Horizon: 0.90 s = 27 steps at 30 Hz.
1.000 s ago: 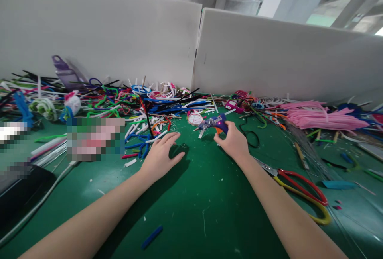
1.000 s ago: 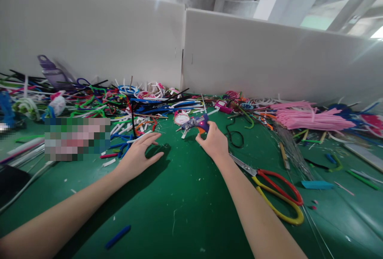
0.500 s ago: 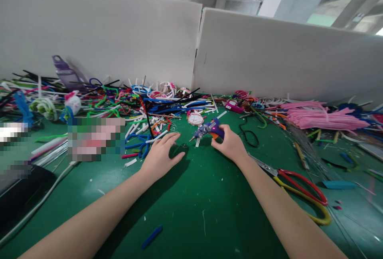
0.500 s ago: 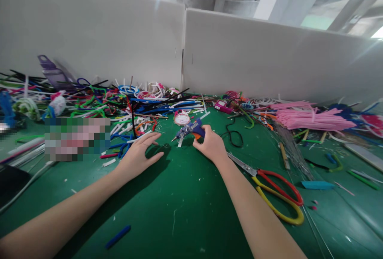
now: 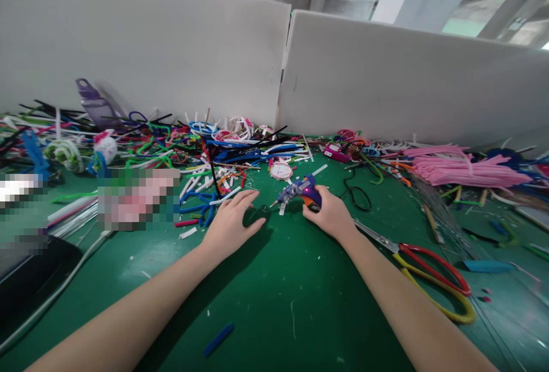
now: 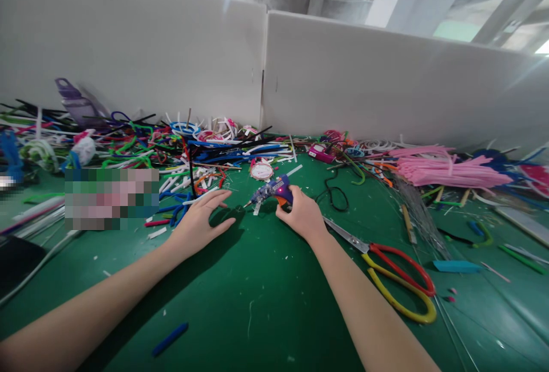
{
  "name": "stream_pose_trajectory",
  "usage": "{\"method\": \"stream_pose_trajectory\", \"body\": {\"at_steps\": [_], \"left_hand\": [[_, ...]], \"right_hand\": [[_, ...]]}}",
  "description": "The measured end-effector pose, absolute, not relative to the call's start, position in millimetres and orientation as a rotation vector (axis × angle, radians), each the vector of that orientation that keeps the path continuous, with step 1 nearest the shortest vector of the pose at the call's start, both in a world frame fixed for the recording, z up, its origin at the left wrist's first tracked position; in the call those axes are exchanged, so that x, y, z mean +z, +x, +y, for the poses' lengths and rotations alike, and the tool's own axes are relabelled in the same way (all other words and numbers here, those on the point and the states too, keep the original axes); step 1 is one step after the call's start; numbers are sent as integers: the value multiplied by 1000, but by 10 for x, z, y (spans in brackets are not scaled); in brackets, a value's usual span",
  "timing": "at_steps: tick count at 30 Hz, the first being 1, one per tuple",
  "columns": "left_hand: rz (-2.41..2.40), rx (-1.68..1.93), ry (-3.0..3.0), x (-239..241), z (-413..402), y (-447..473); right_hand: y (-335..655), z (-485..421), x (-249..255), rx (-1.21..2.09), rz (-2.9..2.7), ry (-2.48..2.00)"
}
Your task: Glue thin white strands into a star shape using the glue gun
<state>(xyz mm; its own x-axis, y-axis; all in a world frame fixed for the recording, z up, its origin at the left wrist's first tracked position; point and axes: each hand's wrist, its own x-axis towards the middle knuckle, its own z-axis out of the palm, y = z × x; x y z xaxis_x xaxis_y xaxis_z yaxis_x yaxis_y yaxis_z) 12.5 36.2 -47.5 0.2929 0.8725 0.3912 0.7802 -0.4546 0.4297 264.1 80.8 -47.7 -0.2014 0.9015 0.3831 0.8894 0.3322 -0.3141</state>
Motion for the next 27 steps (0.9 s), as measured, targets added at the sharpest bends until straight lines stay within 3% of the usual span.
{"method": "stream_pose_trajectory", "body": {"at_steps": [27], "left_hand": [[1560, 880, 2386, -463, 352, 133]], "right_hand": [[2632, 773, -583, -42, -2250, -1294]]}}
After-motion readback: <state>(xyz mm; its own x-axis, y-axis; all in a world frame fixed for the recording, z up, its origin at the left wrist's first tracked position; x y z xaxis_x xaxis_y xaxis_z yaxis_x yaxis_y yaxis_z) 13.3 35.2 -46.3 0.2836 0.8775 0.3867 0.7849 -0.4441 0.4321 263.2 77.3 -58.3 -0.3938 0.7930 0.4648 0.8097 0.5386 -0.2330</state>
